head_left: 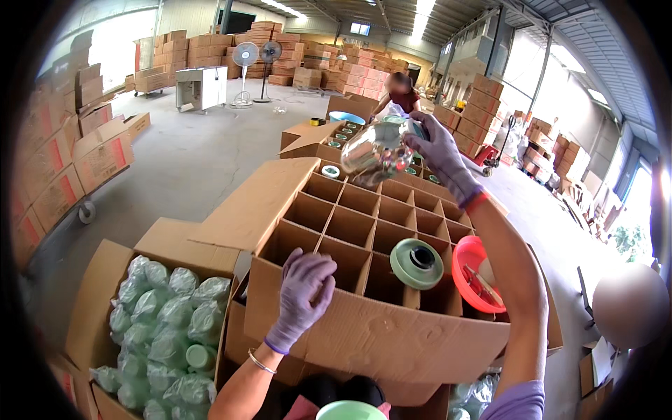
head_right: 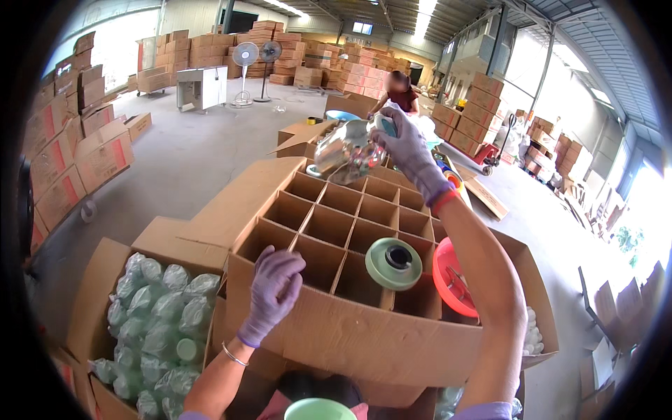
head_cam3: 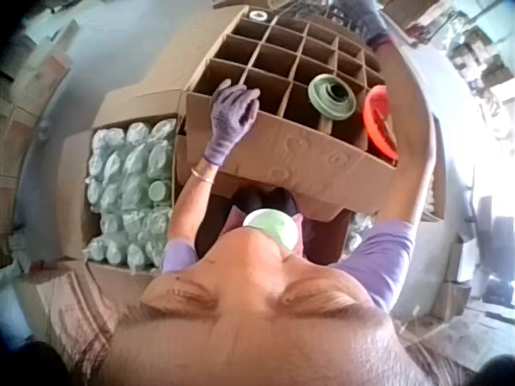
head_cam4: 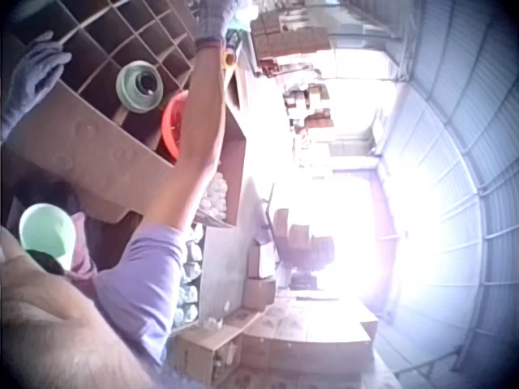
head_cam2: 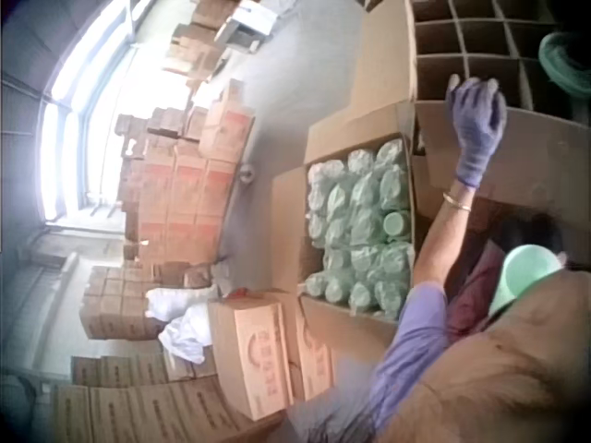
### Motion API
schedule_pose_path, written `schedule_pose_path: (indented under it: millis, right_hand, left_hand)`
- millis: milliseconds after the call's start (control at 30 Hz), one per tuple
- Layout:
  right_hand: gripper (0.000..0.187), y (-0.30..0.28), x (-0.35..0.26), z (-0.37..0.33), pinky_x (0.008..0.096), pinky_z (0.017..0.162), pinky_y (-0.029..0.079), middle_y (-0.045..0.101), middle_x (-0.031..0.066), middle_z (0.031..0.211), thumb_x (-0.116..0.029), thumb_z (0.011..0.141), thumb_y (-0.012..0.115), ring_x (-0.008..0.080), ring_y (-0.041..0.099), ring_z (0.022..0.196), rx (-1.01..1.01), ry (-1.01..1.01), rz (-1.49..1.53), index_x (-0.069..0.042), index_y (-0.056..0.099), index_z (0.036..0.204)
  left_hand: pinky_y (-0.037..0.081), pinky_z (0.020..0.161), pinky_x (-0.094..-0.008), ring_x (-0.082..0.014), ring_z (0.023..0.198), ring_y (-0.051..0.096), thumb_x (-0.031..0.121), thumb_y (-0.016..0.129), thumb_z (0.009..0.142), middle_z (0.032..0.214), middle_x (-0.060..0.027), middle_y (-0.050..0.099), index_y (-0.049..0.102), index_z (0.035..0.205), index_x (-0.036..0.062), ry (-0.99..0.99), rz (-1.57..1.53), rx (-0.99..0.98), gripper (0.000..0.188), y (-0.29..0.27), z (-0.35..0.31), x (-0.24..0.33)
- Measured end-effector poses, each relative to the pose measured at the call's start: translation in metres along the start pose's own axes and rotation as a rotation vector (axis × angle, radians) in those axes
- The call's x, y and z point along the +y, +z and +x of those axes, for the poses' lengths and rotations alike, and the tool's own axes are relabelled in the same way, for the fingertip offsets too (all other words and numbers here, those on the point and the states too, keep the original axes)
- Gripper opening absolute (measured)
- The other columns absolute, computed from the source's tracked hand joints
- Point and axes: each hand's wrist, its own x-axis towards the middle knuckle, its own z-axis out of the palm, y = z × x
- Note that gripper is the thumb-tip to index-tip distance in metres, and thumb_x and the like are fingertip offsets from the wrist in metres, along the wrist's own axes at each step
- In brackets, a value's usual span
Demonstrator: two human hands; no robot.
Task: The person assembles light green thermos-style containers by inserting a metal inner liner, placing a lid, and adding a red stopper. Each assembled unit is wrapped in a plastic bag and placed into a cardboard box. The person repeats this process for multiple units.
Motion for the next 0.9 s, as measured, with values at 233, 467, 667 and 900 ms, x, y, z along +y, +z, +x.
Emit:
schedule_pose_path:
  millis: [233,467,667,900]
  right_hand:
    - [0.053,-0.001,-0.131,-0.196,0.0388,0.094,0.050,0.058,0.0227,0.124,-0.008,0.079,0.073,0.0348,0.060,0.111,-0.159,-0.344,0.053,-0.008,0.058,0.129]
    - [0.071,0.063,-0.135,-0.369,0.0513,0.106,0.039,0.033,0.0350,0.145,-0.046,0.089,0.064,0.0475,0.045,0.129,0.130,-0.291,0.251,-0.005,0.042,0.144]
    - [0.051,0.044,-0.131,-0.440,0.0416,0.105,0.041,0.050,0.0231,0.136,-0.042,0.100,0.045,0.0355,0.052,0.125,-0.331,0.094,0.694,0.002,0.061,0.120]
    - [0.035,0.024,-0.144,-0.557,0.0395,0.102,0.044,0.054,0.0214,0.131,-0.015,0.090,0.056,0.0346,0.053,0.124,-0.286,0.436,0.477,0.003,0.060,0.120]
  left_hand:
    - [0.046,0.106,-0.0531,-0.0413,0.127,0.051,0.063,0.042,0.096,0.145,-0.0221,0.043,0.030,0.148,0.0053,-1.033,-1.644,-0.024,0.078,-0.054,-0.044,0.071]
    - [0.056,0.093,-0.0488,-0.0351,0.119,0.059,0.065,0.035,0.097,0.141,-0.0169,0.050,0.037,0.145,0.0082,-1.312,-1.915,-0.061,0.074,-0.067,-0.118,0.115]
    - [0.043,0.107,-0.0454,-0.0285,0.127,0.052,0.054,0.046,0.096,0.137,-0.0135,0.055,0.045,0.142,0.0059,-1.152,-1.441,-0.268,0.066,-0.086,-0.148,0.071]
    - [0.033,0.112,-0.0348,-0.0209,0.129,0.047,0.044,0.068,0.080,0.137,-0.0089,0.052,0.045,0.141,0.0026,-1.058,-0.973,-0.616,0.077,-0.120,-0.157,0.089]
